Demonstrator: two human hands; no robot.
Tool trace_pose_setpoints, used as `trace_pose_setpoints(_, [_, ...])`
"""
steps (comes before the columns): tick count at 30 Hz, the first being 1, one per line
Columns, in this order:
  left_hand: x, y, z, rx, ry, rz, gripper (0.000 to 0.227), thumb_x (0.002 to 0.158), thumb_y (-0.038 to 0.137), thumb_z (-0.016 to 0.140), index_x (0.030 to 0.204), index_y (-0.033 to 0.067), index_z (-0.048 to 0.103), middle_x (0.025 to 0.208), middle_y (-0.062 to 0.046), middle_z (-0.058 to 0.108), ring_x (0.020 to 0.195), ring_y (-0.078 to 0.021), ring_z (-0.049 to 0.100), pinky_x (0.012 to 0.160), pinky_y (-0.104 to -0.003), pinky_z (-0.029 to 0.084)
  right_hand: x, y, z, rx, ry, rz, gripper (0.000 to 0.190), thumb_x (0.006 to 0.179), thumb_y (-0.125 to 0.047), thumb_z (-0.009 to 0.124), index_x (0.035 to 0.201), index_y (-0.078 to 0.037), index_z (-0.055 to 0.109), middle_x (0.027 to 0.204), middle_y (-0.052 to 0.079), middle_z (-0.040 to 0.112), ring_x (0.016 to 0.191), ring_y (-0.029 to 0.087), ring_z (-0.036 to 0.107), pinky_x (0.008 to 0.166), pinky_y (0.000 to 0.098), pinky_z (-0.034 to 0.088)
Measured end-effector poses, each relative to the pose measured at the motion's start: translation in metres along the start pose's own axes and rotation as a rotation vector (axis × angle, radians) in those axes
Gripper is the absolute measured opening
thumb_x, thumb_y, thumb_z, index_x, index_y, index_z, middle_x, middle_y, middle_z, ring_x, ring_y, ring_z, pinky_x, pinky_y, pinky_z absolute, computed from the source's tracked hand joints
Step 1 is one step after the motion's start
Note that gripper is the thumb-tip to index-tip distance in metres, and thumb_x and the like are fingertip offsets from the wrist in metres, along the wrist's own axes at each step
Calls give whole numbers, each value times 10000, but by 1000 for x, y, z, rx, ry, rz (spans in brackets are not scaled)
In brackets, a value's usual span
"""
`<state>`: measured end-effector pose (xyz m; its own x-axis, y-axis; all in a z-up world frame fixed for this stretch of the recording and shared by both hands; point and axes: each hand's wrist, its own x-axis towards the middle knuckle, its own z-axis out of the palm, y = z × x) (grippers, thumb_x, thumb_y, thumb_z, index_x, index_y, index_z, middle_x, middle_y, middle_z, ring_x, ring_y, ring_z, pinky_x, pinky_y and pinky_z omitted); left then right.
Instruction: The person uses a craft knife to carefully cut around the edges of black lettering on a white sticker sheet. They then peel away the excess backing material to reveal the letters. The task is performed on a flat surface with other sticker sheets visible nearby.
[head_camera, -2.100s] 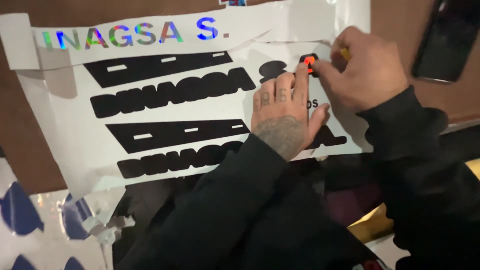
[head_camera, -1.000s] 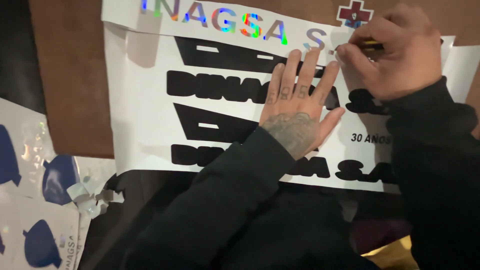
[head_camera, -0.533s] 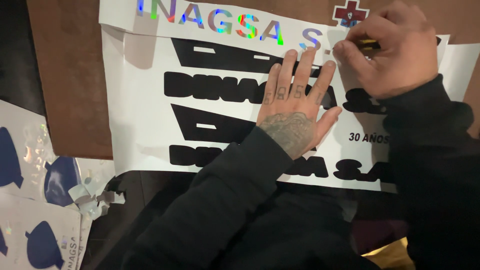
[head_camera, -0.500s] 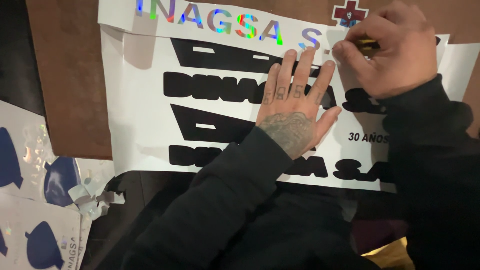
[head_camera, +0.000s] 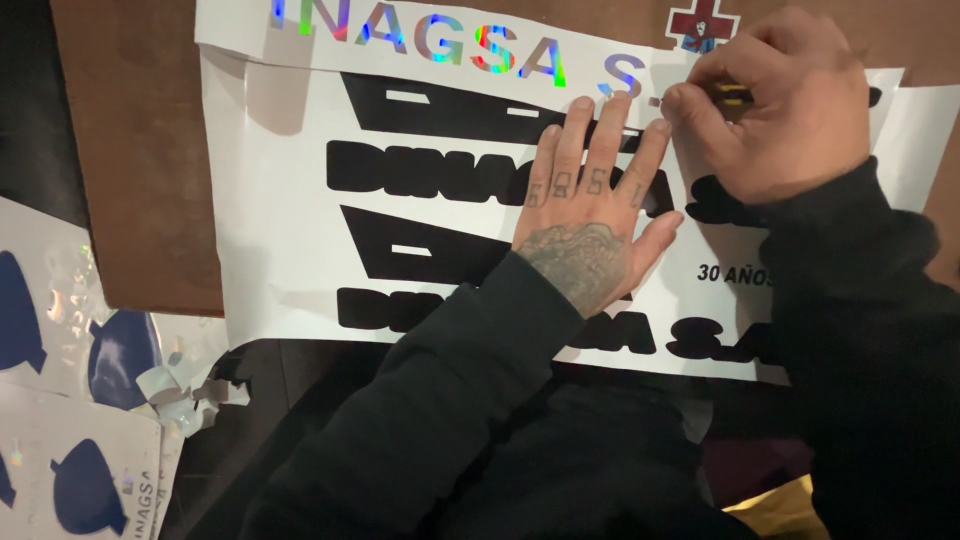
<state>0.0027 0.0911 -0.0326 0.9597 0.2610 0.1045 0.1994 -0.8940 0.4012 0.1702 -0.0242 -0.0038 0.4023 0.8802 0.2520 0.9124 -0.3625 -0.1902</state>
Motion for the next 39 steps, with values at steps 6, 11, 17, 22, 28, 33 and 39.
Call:
trace_pose_setpoints(6, [-1,2,-2,-65,36,-16,758,957,517,685,1537,106,424,1609,-190,247,1534,-402,212,1296,-534,206,2,-14,-3,63,34,49,152,1051,-35,911,1013,62,801,1057,187,642,720,243,591,643,330,488])
trace_pose_setpoints(11, [-1,1,2,-81,38,-7,747,951,500,682,1530,100,431,1605,-201,233,1532,-413,197,1293,-550,212,1,-13,-2,55,24,67,206,1049,-107,954,1026,43,815,1033,181,632,697,237,572,624,321,480])
trace_pose_setpoints(17, [-2,4,-2,-90,127,-4,705,936,465,720,1492,93,496,1572,-198,290,1508,-408,249,1272,-544,270,4,-15,-10,336,78,123,182,1053,82,902,988,127,738,903,178,642,712,233,536,639,322,441])
trace_pose_setpoints(22, [-5,0,-10,-67,89,52,736,944,462,744,1512,76,481,1585,-242,250,1510,-443,205,1256,-614,285,-32,-1,-56,558,-93,300,167,1074,113,815,1090,143,651,929,167,608,674,187,514,621,277,422])
trace_pose_setpoints(28, [-24,47,-26,-56,37,113,693,883,371,788,1441,37,547,1455,-195,398,1389,-367,340,1170,-518,342,-87,29,-70,174,-325,190,280,861,-30,832,1133,-29,764,1064,119,666,839,234,619,685,326,496])
trace_pose_setpoints(33, [-29,79,-10,-178,-37,139,619,887,297,728,1409,32,525,1305,-156,507,1165,-315,511,961,-414,428,-102,33,-60,230,-262,100,388,806,75,790,1176,-41,766,1129,135,669,858,257,601,684,338,484])
trace_pose_setpoints(39, [-24,84,-5,-100,-47,117,631,884,319,723,1411,43,514,1255,-134,522,1120,-293,518,937,-409,415,-105,36,-52,206,-170,9,337,801,68,855,1117,-39,807,1109,105,685,929,265,586,778,352,482])
